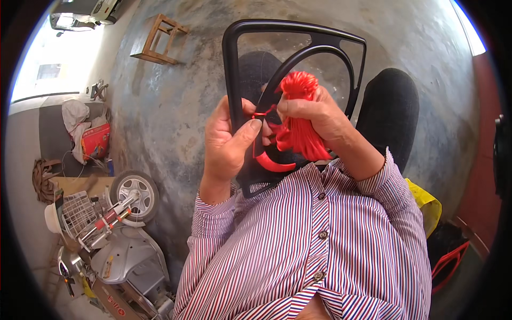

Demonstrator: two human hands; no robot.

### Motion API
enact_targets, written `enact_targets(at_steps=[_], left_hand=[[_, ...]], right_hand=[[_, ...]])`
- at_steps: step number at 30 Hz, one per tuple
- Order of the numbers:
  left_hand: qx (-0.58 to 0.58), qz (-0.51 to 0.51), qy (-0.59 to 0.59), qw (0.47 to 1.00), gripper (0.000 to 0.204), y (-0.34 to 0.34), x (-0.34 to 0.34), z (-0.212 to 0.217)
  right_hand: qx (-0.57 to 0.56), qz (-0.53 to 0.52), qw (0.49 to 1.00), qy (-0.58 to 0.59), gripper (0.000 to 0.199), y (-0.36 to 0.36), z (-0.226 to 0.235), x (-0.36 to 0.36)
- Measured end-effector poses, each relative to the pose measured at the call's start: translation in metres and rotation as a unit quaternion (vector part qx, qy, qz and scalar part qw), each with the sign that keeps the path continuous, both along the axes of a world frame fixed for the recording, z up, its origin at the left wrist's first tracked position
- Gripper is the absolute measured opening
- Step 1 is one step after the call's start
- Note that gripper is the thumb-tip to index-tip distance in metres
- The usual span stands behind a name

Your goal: Winding a red plastic rope around a black plastic circular frame.

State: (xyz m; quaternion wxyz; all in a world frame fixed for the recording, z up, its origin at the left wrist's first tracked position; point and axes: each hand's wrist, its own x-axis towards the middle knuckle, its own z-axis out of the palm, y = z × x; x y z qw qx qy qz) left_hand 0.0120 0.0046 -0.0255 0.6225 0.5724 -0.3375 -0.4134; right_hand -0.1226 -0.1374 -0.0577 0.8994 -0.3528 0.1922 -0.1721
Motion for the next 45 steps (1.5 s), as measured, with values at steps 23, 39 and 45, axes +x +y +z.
enact_targets(at_steps=[23,39,45], left_hand=[[0.05,0.065,-0.062,0.995,0.009,-0.005,-0.008,-0.001],[0.037,0.097,-0.18,0.978,0.008,-0.01,-0.014,-0.007],[0.118,0.118,-0.014,0.986,0.012,-0.013,-0.004,0.004]], right_hand=[[-0.148,0.019,0.989,0.021,0.007,0.01,0.015,-0.013],[-0.241,0.008,0.971,-0.01,0.014,0.015,0.031,-0.005],[0.046,-0.121,0.992,0.011,0.023,-0.015,0.006,-0.016]])
